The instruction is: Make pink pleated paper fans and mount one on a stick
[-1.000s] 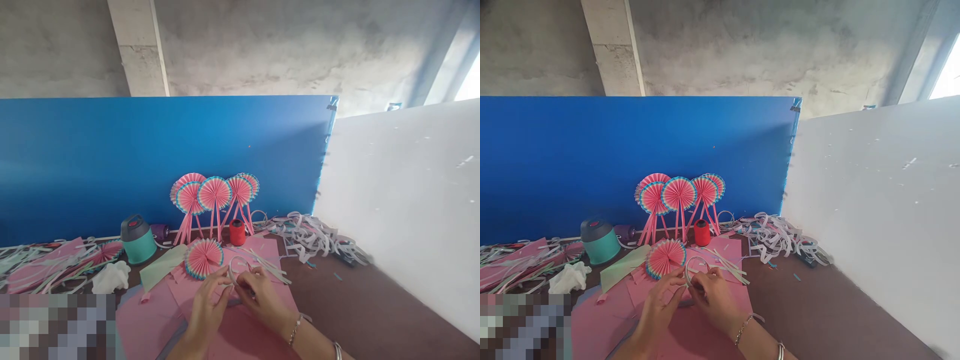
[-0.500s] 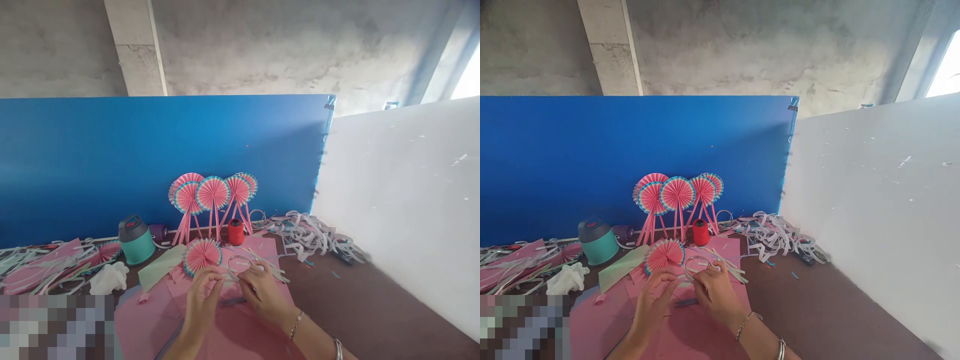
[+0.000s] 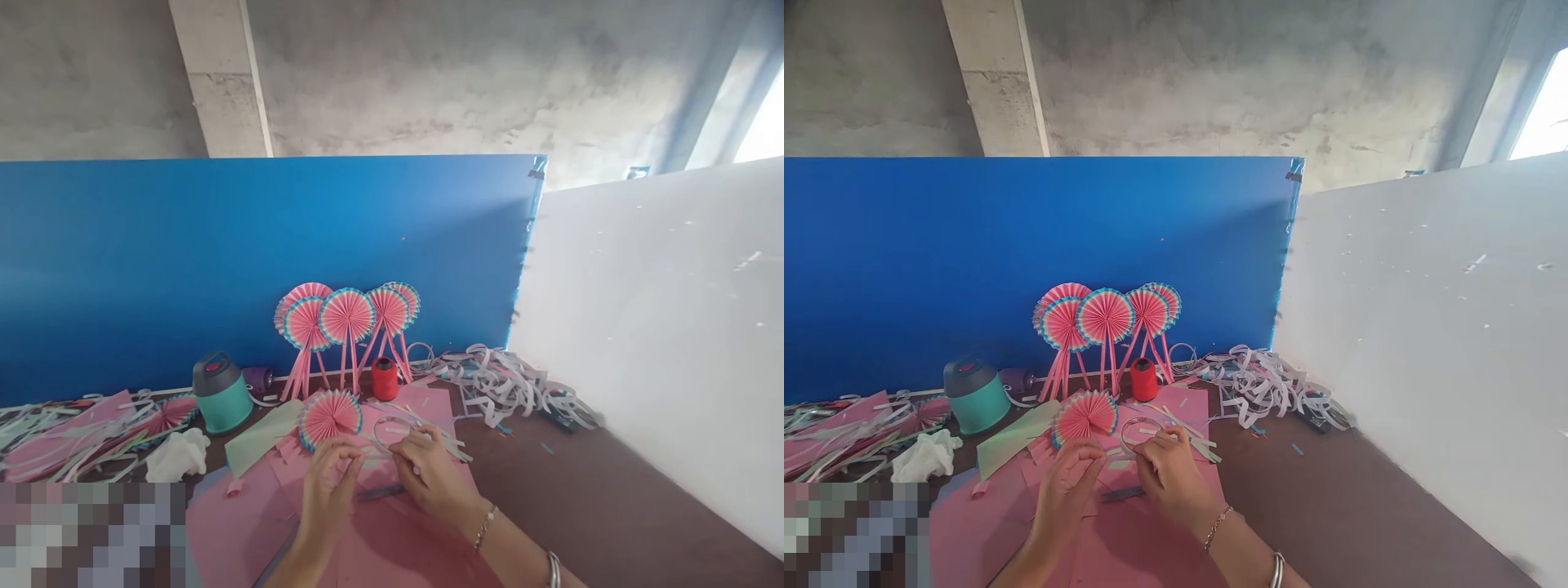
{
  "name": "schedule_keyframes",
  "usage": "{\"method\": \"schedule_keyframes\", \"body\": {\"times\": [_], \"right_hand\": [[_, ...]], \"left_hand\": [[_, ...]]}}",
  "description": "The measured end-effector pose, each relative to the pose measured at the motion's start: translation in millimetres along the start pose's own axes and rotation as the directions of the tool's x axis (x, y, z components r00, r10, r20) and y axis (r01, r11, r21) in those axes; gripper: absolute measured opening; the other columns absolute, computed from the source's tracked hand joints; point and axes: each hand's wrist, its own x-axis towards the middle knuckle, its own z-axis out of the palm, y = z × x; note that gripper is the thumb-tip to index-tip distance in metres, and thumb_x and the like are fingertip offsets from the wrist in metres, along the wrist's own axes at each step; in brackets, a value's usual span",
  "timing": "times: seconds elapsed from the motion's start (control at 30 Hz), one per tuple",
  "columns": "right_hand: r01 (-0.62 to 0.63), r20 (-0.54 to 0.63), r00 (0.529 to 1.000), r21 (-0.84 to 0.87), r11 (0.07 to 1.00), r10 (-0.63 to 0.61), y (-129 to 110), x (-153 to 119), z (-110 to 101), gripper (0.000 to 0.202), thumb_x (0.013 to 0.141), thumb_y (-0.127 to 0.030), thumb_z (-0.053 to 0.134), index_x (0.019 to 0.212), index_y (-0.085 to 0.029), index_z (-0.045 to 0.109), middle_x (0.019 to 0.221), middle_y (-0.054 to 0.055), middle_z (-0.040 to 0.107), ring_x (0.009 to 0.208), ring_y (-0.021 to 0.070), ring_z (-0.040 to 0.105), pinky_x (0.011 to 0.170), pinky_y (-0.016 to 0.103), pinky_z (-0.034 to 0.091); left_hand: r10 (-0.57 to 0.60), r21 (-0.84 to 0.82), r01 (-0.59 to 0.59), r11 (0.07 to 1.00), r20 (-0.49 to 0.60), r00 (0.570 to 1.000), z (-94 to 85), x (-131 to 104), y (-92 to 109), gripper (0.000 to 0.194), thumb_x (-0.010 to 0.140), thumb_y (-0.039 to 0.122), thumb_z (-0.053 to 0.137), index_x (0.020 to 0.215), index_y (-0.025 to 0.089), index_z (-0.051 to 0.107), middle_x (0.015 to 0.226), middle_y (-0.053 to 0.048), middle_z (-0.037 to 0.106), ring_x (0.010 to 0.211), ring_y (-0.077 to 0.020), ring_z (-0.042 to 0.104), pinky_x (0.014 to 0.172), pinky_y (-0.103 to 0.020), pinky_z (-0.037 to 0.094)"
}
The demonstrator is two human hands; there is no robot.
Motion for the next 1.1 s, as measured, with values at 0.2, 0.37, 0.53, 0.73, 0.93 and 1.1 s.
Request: {"method": "schedule_keyframes", "body": {"times": [0.2,0.37,0.53,0.73,0.93,1.1], "right_hand": [[0.015,0.009,1.000,0.010,1.000,-0.015,0.7,-0.2,-1.0,0.027,0.088,-0.012,0.037,0.085,-0.021,0.061,0.069,0.000,0.063,0.065,0.0142,0.054,0.081,0.033,0.034],[0.022,0.022,1.000,0.015,1.000,-0.022,2.2,-0.5,-0.6,0.027,0.089,-0.012,0.037,0.088,-0.021,0.062,0.073,0.001,0.064,0.069,0.0148,0.055,0.080,0.033,0.034],[0.040,0.033,0.999,0.005,0.999,-0.041,1.3,-0.7,-1.9,0.027,0.090,-0.012,0.036,0.090,-0.021,0.061,0.075,0.001,0.064,0.070,0.0153,0.055,0.080,0.034,0.034],[0.036,0.013,0.999,0.012,0.999,-0.037,1.2,-0.3,-2.2,0.026,0.088,-0.011,0.037,0.089,-0.022,0.061,0.071,0.000,0.062,0.067,0.0148,0.053,0.079,0.033,0.034],[-0.073,-0.018,0.997,0.072,0.995,0.075,-2.9,3.1,0.8,0.028,0.087,-0.013,0.036,0.066,-0.020,0.053,0.060,-0.002,0.054,0.061,0.0135,0.048,0.075,0.032,0.034],[-0.135,-0.053,0.987,0.218,0.967,0.149,-3.8,5.8,6.7,0.031,0.088,-0.020,0.035,0.062,-0.020,0.051,0.053,-0.004,0.049,0.056,0.0132,0.045,0.071,0.030,0.036]], "left_hand": [[-0.014,0.002,0.014,1.000,-0.026,1.000,-0.7,0.0,3.4,0.029,0.084,0.045,0.055,0.073,0.020,0.066,0.084,-0.006,0.064,0.083,-0.0228,0.061,0.078,-0.037,0.050],[-0.015,0.002,0.015,1.000,-0.016,1.000,-0.6,0.5,2.5,0.027,0.084,0.043,0.055,0.073,0.020,0.066,0.083,-0.006,0.063,0.083,-0.0228,0.061,0.079,-0.037,0.049],[-0.004,0.003,0.004,1.000,-0.023,1.000,0.0,0.3,-0.2,0.025,0.084,0.041,0.056,0.074,0.020,0.066,0.084,-0.006,0.064,0.083,-0.0221,0.061,0.077,-0.035,0.050],[0.021,0.020,-0.021,1.000,-0.017,1.000,-1.5,-1.0,5.8,0.029,0.085,0.044,0.054,0.073,0.020,0.065,0.082,-0.006,0.063,0.081,-0.0221,0.061,0.077,-0.035,0.050],[0.132,0.088,-0.127,0.988,-0.053,0.990,-1.8,-6.1,9.6,0.020,0.088,0.035,0.054,0.076,0.023,0.065,0.084,-0.004,0.063,0.083,-0.0212,0.058,0.078,-0.034,0.046],[0.205,0.092,-0.194,0.977,-0.124,0.971,0.0,-6.7,10.0,0.014,0.088,0.030,0.054,0.079,0.024,0.063,0.084,-0.003,0.062,0.083,-0.0199,0.057,0.078,-0.033,0.044]]}}
